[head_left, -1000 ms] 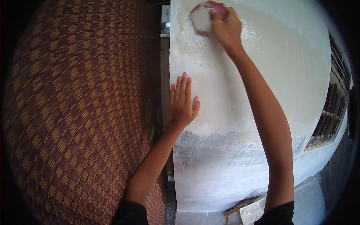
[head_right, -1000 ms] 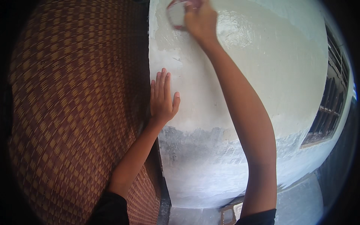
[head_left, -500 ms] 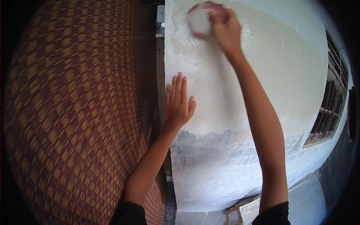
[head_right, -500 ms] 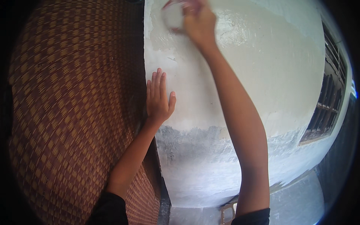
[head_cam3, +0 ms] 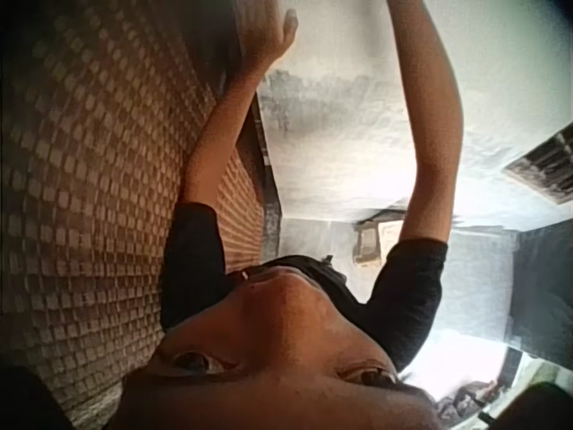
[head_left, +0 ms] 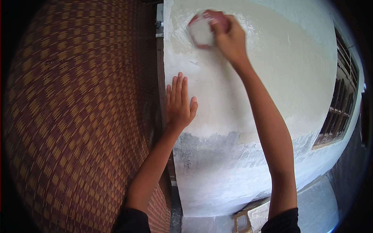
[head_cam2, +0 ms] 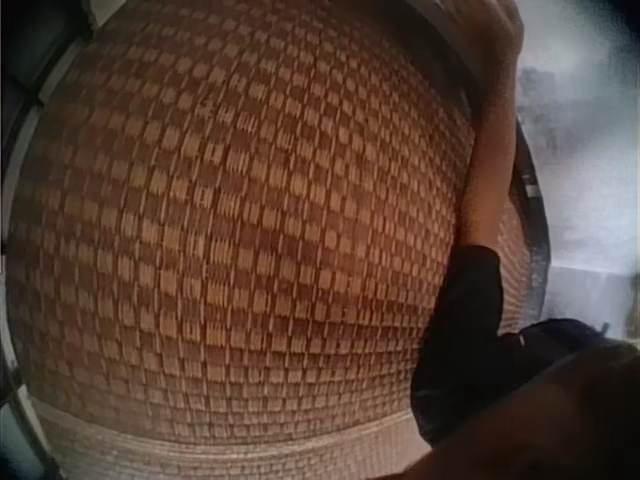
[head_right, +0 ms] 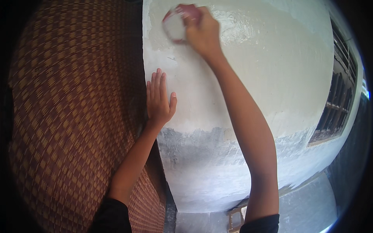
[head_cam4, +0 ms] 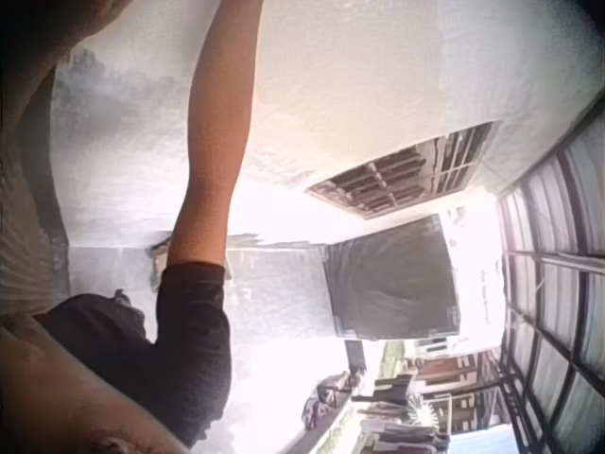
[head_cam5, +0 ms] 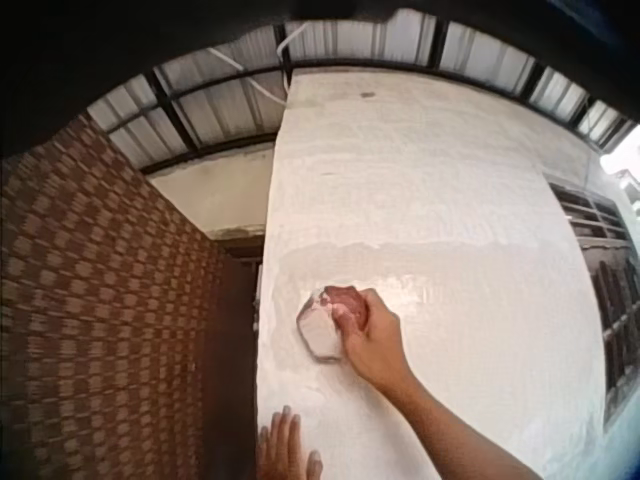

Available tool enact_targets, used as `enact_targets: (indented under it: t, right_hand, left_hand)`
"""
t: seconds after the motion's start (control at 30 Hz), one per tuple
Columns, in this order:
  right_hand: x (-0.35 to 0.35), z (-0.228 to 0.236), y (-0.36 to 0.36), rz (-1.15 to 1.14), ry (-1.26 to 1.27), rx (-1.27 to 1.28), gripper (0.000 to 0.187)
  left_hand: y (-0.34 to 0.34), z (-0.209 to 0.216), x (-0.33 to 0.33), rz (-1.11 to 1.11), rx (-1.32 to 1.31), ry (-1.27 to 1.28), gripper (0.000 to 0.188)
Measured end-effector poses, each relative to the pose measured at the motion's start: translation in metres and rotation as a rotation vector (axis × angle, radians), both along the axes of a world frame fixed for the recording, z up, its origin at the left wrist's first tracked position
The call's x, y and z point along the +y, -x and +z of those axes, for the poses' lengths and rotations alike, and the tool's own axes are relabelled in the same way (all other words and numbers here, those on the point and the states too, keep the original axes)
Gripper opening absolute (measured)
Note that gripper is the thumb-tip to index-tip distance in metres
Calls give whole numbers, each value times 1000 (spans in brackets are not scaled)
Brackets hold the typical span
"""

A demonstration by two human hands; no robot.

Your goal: The person applies wall putty to a wall using a putty knife.

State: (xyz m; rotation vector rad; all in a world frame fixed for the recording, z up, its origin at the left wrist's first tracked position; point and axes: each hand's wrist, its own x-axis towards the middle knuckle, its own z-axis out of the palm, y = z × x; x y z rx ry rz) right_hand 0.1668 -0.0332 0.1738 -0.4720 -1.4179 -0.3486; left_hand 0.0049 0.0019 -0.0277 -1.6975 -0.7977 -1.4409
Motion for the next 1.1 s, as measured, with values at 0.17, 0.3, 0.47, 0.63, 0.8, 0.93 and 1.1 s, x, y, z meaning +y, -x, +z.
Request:
enact_targets:
  t: [0.17, 0.3, 0.47, 0.63, 0.8, 0.93, 1.1]
  right_hand:
    - [2, 0, -12, -284, -36, 100, 33]
    - [-9, 3, -44, 61, -68, 596, 33]
    - [-4, -23, -12, -23, 39, -126, 36]
    - [-5, 4, -47, -233, 15, 362, 35]
    - [-15, 18, -47, 200, -4, 505, 29]
    - [-5, -2, 12, -78, -8, -151, 36]
    - [11, 25, -25, -275, 10, 206, 38]
  left_hand:
    - [6, 0, -4, 2, 2, -2, 65]
    - [0, 0, -2, 20, 1, 7, 65]
    - [3, -1, -1, 23, -3, 9, 65]
    - [3, 0, -3, 31, 2, 15, 65]
    - [0, -1, 0, 42, -9, 11, 66]
    - [4, -1, -2, 23, 0, 24, 67]
    - [7, -1, -2, 25, 1, 31, 67]
